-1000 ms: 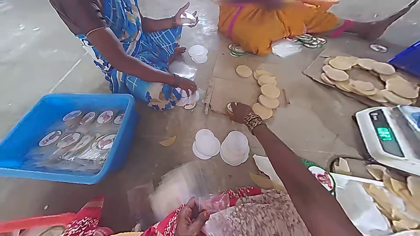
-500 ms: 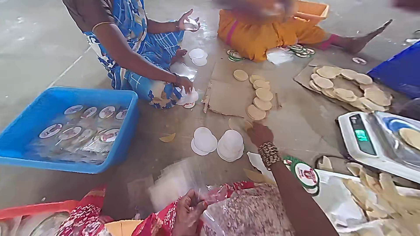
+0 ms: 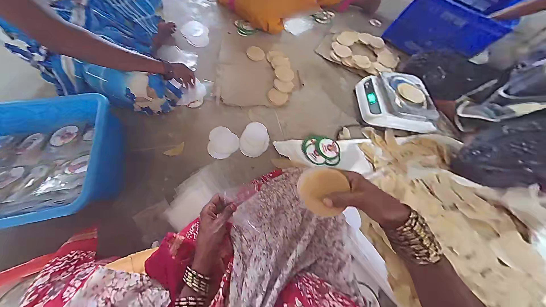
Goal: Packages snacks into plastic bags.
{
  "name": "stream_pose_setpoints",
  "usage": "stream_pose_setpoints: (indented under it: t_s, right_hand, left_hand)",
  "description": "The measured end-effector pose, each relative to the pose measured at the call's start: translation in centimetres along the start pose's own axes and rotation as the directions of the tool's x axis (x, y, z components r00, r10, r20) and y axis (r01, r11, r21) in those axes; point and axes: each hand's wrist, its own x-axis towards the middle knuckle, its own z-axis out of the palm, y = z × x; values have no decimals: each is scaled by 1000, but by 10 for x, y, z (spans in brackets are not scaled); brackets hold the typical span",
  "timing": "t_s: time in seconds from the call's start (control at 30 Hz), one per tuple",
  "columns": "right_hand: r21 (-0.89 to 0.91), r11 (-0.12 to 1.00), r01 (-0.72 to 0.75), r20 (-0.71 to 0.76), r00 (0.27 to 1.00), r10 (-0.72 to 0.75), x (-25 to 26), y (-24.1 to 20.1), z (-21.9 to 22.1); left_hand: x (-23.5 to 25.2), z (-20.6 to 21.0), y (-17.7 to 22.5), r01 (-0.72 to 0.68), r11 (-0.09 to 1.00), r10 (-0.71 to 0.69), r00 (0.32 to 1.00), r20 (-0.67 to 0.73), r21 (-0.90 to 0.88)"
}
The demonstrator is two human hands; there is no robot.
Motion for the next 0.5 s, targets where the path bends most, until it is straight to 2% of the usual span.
stream_pose_setpoints:
  t_s: [0.03,0.07,0.13,0.17,0.2,0.27,0.3,0.33,0.37,0.43,0.5]
  right_hand:
    - [-32,999,-28,37,999,29,-17,15,-1]
    - [-154,985,-73,32,996,79,-29,31,-1]
    - [-512,827,-233,-97,972,213,-46,55,5]
    - [-616,724,-311,-173,950,261,-50,59,10]
    - [-653,671,-351,-244,936,252,-53,63,14]
    - [-657,702,-274,-355,934,33,-64,77,13]
    - [-662,715,-224,-406,909,-92,-69,84,8]
    - [-669,715,-201,-446,879,-171,-72,90,1]
    - [-675,709,-206,-461,867,-187,-76,93,-8]
    - [-676,673,-300,-424,905,-23,-82,96,-25]
    - [-727,565,-389,-357,918,172,-80,111,-34]
  left_hand:
    - [0,1,0,-10,1000,10,1000,11,0]
    - [-1,2,-1,-19,1000,20,1000,19,-7]
    - [-3,3,-3,-28,1000,29,999,35,-7]
    - [-3,3,-4,-35,999,36,999,39,-11]
    - [-3,2,-6,-37,999,38,998,42,-20]
    - [-3,-1,-13,-37,999,38,999,31,-37]
    - [-4,-3,-15,-33,999,34,999,22,-37]
    - [-4,-3,-14,-25,999,26,1000,12,-31]
    - [-5,-1,-10,-16,1000,16,1000,-6,-11]
    - [-7,1,-6,-5,1000,5,1000,-31,-1]
    - [-6,0,-8,-10,1000,10,1000,-26,-3]
